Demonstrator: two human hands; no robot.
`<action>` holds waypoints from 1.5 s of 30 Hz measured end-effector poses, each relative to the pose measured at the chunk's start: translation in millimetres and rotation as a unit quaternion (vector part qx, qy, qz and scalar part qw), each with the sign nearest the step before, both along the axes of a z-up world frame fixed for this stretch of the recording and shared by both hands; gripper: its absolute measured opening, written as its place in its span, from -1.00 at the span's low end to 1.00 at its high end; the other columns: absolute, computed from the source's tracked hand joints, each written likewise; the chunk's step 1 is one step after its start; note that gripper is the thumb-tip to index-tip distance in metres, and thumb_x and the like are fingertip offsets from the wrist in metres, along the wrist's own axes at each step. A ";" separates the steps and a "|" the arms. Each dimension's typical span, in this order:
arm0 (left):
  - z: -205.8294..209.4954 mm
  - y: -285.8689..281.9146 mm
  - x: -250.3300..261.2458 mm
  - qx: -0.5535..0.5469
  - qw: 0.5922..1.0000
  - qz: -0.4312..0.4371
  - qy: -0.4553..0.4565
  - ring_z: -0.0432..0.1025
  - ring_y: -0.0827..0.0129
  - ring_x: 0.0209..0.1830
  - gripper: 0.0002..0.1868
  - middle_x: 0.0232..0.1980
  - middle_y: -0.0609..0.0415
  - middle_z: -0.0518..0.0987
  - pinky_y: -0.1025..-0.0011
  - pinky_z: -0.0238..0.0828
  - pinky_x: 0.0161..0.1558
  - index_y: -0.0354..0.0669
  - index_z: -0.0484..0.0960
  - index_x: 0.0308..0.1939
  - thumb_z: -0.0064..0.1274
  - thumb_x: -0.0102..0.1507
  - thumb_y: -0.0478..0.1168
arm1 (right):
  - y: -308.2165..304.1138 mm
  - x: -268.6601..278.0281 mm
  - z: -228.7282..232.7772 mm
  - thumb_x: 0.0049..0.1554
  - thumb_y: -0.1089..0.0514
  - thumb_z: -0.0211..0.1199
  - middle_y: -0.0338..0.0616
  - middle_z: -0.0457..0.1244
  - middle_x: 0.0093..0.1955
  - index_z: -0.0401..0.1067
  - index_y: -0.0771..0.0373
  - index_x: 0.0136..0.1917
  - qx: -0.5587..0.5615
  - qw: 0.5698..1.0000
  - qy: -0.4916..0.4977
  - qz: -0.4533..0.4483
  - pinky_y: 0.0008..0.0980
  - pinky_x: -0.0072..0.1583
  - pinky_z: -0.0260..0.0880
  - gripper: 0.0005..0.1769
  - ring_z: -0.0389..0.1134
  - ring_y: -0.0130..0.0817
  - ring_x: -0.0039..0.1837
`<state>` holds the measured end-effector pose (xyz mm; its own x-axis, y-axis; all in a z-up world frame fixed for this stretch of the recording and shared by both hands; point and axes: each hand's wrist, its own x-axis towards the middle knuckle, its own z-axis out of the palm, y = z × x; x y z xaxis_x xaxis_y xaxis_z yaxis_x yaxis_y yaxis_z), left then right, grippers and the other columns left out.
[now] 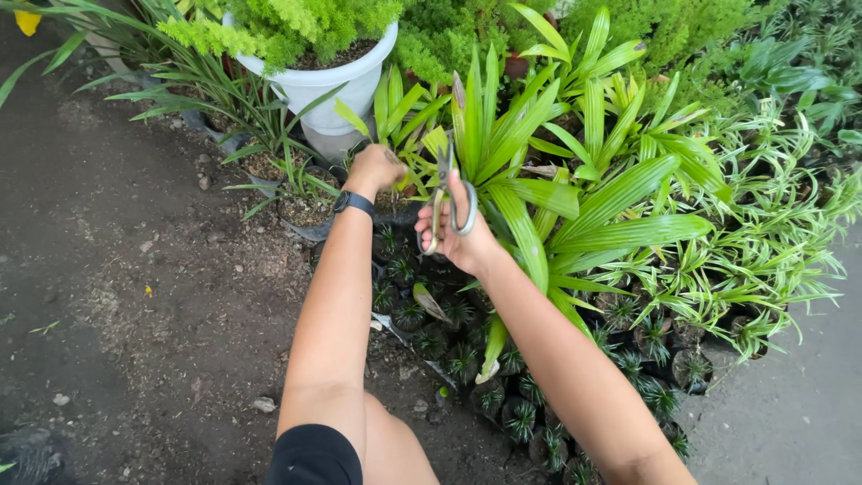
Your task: The person trims the leaves of various potted plants using shears. They start with a small bush, then squat to trim a cluster of long-leafed plants, and finally stand to trim a larger, round bush.
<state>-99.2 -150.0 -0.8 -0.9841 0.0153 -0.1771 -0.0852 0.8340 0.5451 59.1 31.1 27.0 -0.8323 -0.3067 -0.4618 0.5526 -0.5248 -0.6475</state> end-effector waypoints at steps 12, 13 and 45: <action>53.8 57.5 11.9 -0.064 0.914 0.020 0.400 0.24 -0.07 0.33 -0.49 0.30 -0.19 0.33 -0.05 0.14 0.26 -0.16 0.56 0.17 0.16 0.10 -0.36 | 85.0 16.0 32.8 0.13 -0.67 -0.07 -0.05 0.34 -0.23 0.45 0.28 -0.13 0.025 0.995 0.092 -0.010 -0.36 -0.16 0.37 -0.08 0.31 -0.29 -0.29; 45.1 56.0 7.2 -0.063 0.914 0.014 0.400 0.24 -0.07 0.33 -0.49 0.30 -0.19 0.33 -0.05 0.14 0.26 -0.16 0.56 0.17 0.16 0.10 -0.36 | 93.3 26.5 36.2 0.13 -0.67 -0.07 -0.05 0.34 -0.23 0.45 0.28 -0.13 0.024 0.995 0.092 -0.016 -0.36 -0.16 0.37 -0.08 0.31 -0.29 -0.29; 150.5 125.4 141.3 -0.157 0.960 -0.168 0.162 0.54 -0.11 -0.04 -0.69 -0.04 -0.19 0.65 0.00 0.45 -0.01 -0.21 0.67 -0.05 0.00 0.36 -0.05 | 306.0 233.3 -127.2 0.25 -0.23 0.13 -0.23 0.34 -0.20 0.43 0.27 -0.02 0.328 0.940 0.071 -0.064 -0.48 -0.24 0.40 -0.51 0.33 -0.54 -0.26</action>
